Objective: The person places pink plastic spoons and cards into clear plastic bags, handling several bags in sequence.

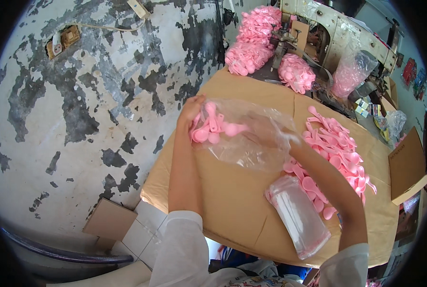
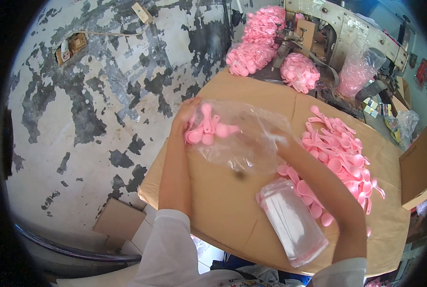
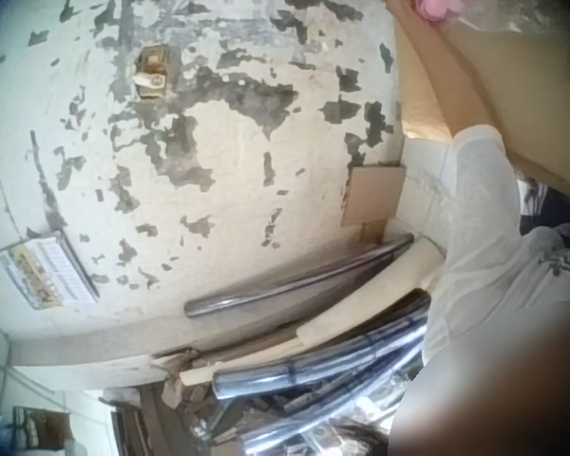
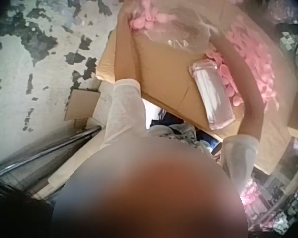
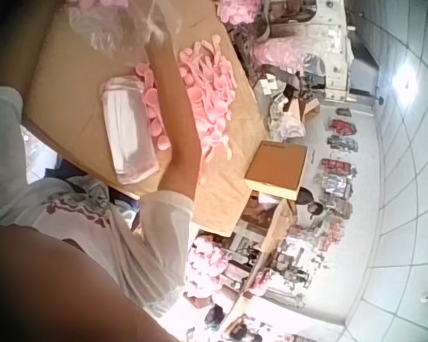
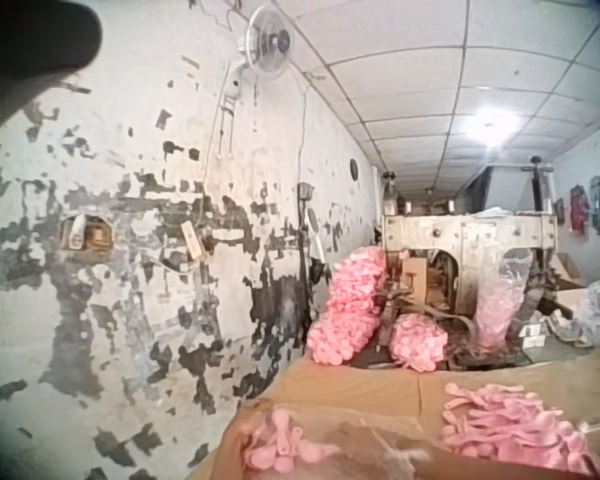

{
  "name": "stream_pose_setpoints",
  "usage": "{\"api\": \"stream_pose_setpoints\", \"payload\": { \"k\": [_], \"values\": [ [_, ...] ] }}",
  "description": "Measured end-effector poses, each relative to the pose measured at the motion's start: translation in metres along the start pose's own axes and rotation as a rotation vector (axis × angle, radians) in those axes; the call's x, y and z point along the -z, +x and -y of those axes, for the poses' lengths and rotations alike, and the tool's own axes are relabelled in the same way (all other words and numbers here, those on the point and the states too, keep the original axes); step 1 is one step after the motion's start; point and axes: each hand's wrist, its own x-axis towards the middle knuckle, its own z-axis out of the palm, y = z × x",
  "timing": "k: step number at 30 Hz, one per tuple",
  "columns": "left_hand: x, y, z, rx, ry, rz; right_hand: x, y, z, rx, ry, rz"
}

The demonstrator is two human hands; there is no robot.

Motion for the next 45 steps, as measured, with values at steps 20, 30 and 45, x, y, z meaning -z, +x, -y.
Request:
{"api": "stream_pose_setpoints", "payload": {
  "k": [20, 30, 45],
  "values": [
    [-0.001, -0.001, -0.011, 0.038, 0.039, 0.007, 0.169, -0.135, 0.063, -0.362, -0.314, -0.025],
    [-0.022, 0.013, -0.004, 0.008, 0.036, 0.069, -0.031, -0.041, -0.068, -0.001, 0.623, -0.153],
    [-0.003, 0.007, -0.005, 0.1, 0.073, 0.168, -0.053, 0.019, -0.021, -0.247, 0.051, -0.088]
  ]
}}
